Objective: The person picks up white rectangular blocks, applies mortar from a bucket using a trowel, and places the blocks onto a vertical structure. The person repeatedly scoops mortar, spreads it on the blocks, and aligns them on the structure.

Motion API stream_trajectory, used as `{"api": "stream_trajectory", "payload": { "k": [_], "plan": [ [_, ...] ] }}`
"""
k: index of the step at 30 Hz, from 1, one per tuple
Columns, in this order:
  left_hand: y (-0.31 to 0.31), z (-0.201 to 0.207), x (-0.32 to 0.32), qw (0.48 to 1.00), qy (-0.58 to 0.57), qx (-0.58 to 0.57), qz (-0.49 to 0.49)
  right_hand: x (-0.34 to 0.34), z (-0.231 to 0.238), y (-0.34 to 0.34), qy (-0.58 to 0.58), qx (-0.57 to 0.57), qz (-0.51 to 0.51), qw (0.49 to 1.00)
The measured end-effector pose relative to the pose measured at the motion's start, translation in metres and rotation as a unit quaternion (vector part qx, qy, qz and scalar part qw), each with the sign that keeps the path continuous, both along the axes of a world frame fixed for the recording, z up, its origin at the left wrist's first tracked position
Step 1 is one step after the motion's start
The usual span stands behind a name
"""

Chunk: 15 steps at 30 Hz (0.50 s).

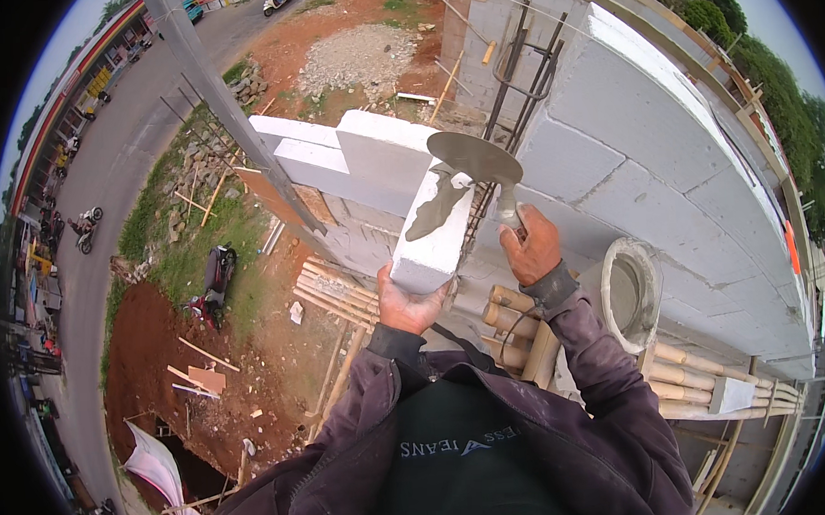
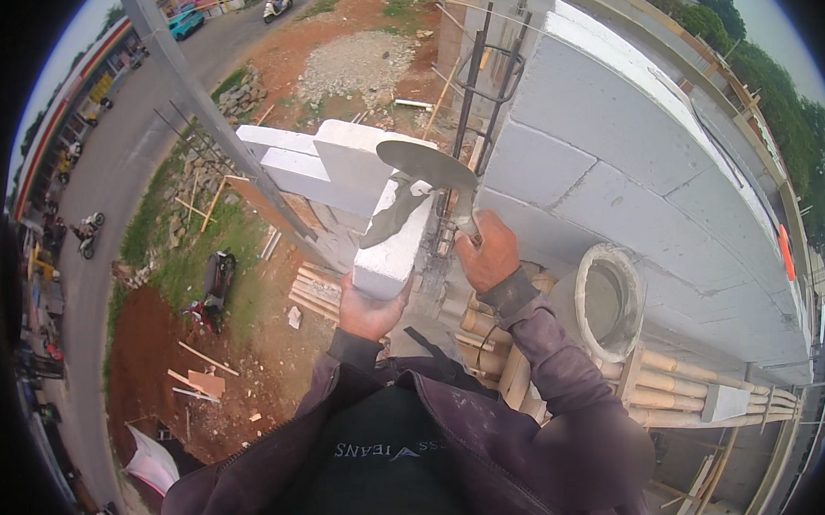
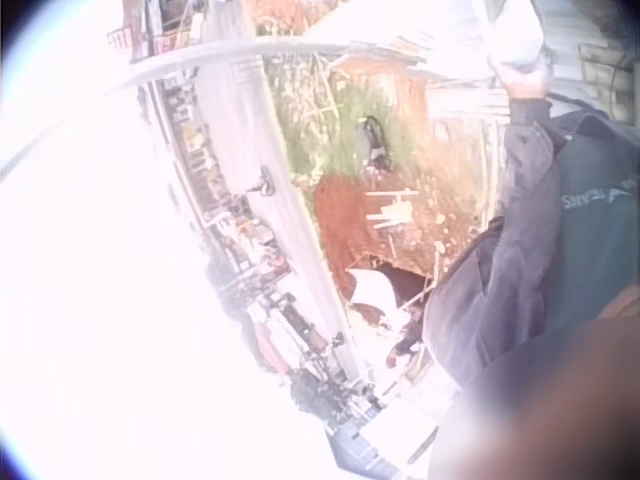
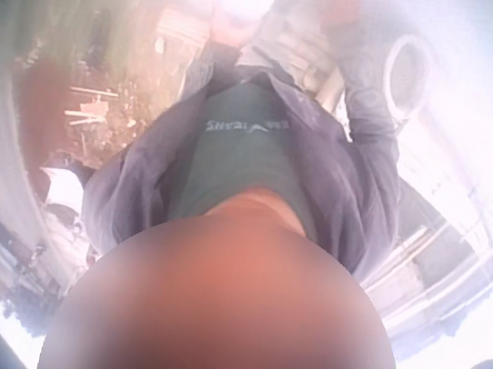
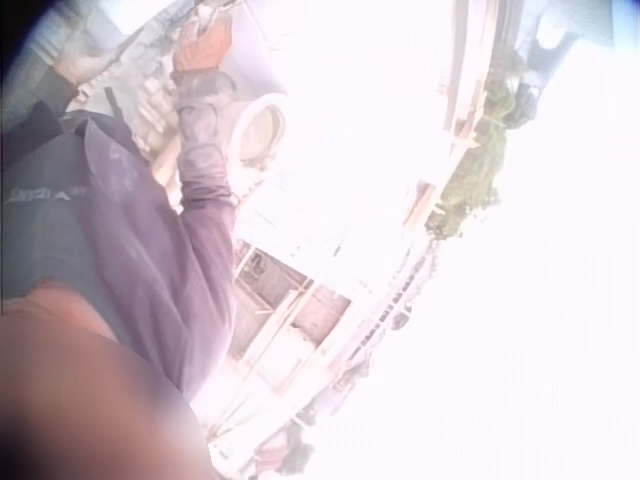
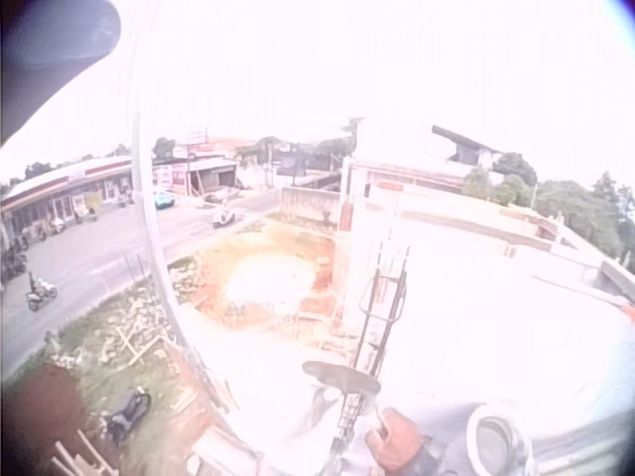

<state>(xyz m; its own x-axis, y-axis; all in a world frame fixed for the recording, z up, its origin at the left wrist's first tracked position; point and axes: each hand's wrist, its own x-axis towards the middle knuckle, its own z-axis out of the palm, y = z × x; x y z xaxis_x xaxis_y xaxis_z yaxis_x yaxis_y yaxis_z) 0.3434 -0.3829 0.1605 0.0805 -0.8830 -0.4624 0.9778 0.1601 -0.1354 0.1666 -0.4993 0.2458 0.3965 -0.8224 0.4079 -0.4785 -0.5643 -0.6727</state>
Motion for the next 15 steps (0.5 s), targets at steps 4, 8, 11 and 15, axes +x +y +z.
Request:
{"api": "stream_trajectory", "payload": {
  "k": [4,8,11,15],
  "plan": [
    [-0.004,0.016,0.029,0.996,0.008,-0.011,0.094,0.055,-0.009,0.017,-0.076,-0.047,0.089,0.992],
    [-0.001,0.047,0.06,0.983,0.007,0.038,0.18,0.116,-0.025,0.017,-0.096,-0.085,0.134,0.983],
    [0.006,0.062,0.084,0.968,0.004,0.049,0.246,0.152,-0.043,0.018,-0.11,-0.076,0.168,0.977],
    [0.024,0.064,0.112,0.948,0.011,0.05,0.314,0.168,-0.065,0.018,-0.119,-0.127,0.227,0.958]
  ]
}}
